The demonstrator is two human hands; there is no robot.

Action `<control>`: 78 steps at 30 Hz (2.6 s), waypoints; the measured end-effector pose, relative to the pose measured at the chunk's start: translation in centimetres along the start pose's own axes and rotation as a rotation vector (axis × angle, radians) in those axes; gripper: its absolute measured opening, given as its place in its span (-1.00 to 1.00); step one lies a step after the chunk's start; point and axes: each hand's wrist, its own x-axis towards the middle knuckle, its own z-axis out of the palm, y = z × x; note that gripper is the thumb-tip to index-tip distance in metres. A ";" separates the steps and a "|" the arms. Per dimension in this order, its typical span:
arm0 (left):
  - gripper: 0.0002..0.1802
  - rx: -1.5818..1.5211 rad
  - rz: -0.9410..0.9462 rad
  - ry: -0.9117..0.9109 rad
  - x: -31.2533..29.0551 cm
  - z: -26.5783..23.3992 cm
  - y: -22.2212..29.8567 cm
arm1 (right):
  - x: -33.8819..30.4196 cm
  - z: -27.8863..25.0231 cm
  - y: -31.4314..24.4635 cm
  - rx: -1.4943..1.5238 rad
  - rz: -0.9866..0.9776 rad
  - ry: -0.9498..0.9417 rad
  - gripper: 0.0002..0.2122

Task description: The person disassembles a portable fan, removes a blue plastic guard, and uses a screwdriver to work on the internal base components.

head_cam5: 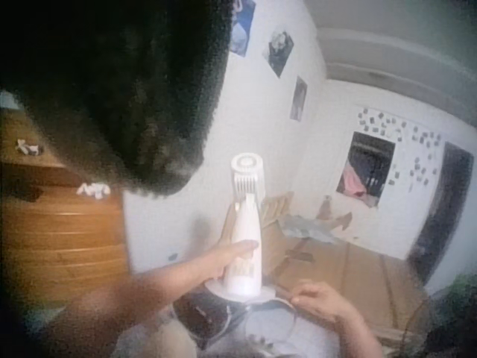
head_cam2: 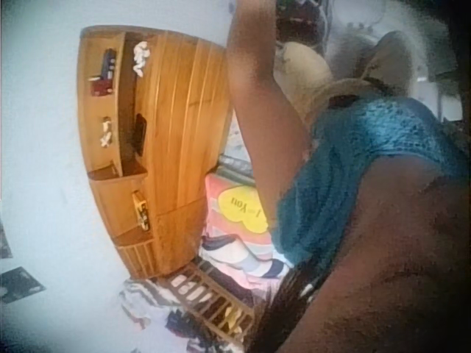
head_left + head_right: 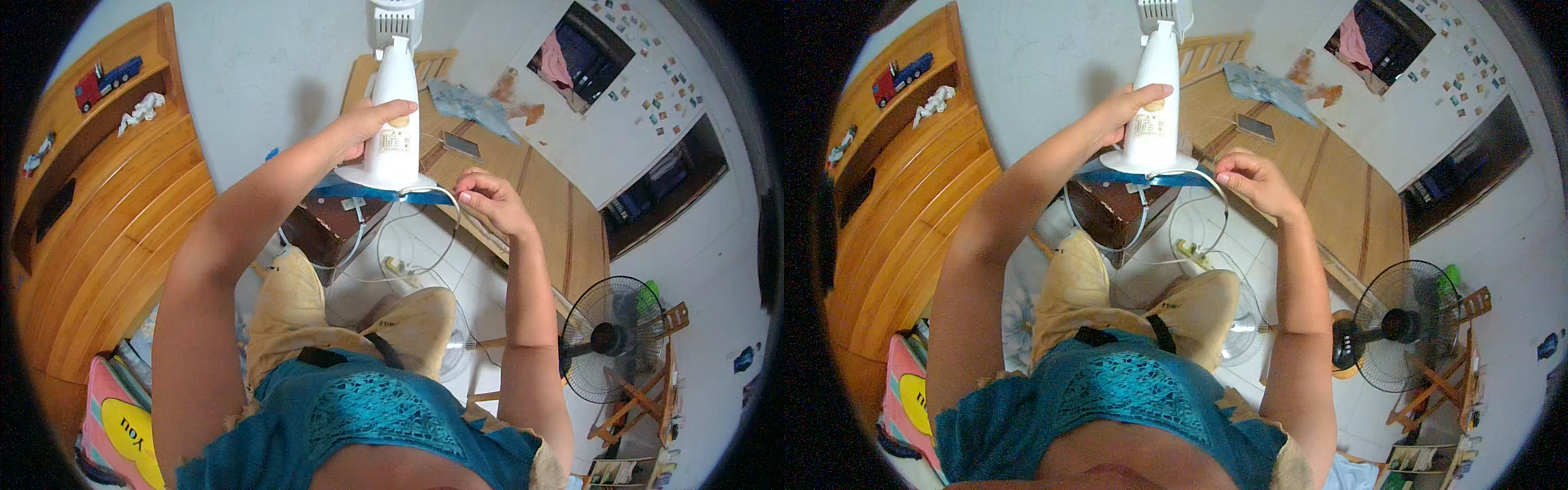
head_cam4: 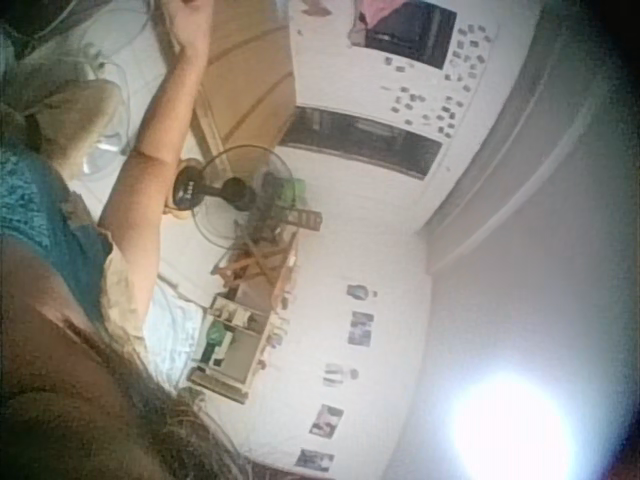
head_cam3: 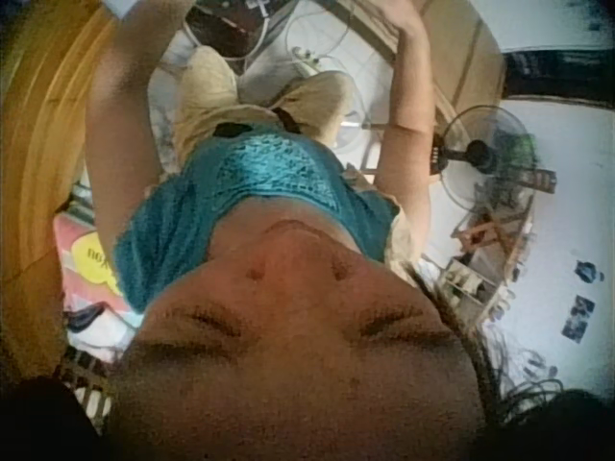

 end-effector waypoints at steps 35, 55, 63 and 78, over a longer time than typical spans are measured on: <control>-0.44 -0.142 0.046 -0.029 -0.1 -0.6 5.1 | 2.6 -1.1 -4.6 -0.230 -0.386 0.512 -0.69; -0.45 -0.235 -0.027 -0.209 -2.2 0.8 4.0 | 4.0 -1.6 -7.9 -0.213 -0.129 0.223 -0.61; -0.27 -0.365 -0.099 -0.205 -0.9 -1.9 2.6 | 2.1 1.8 -10.0 -0.483 -0.263 0.312 -0.71; -0.24 -0.321 0.054 -0.311 -2.3 -1.7 2.0 | 0.4 3.9 -9.8 -0.603 -0.376 0.313 -0.73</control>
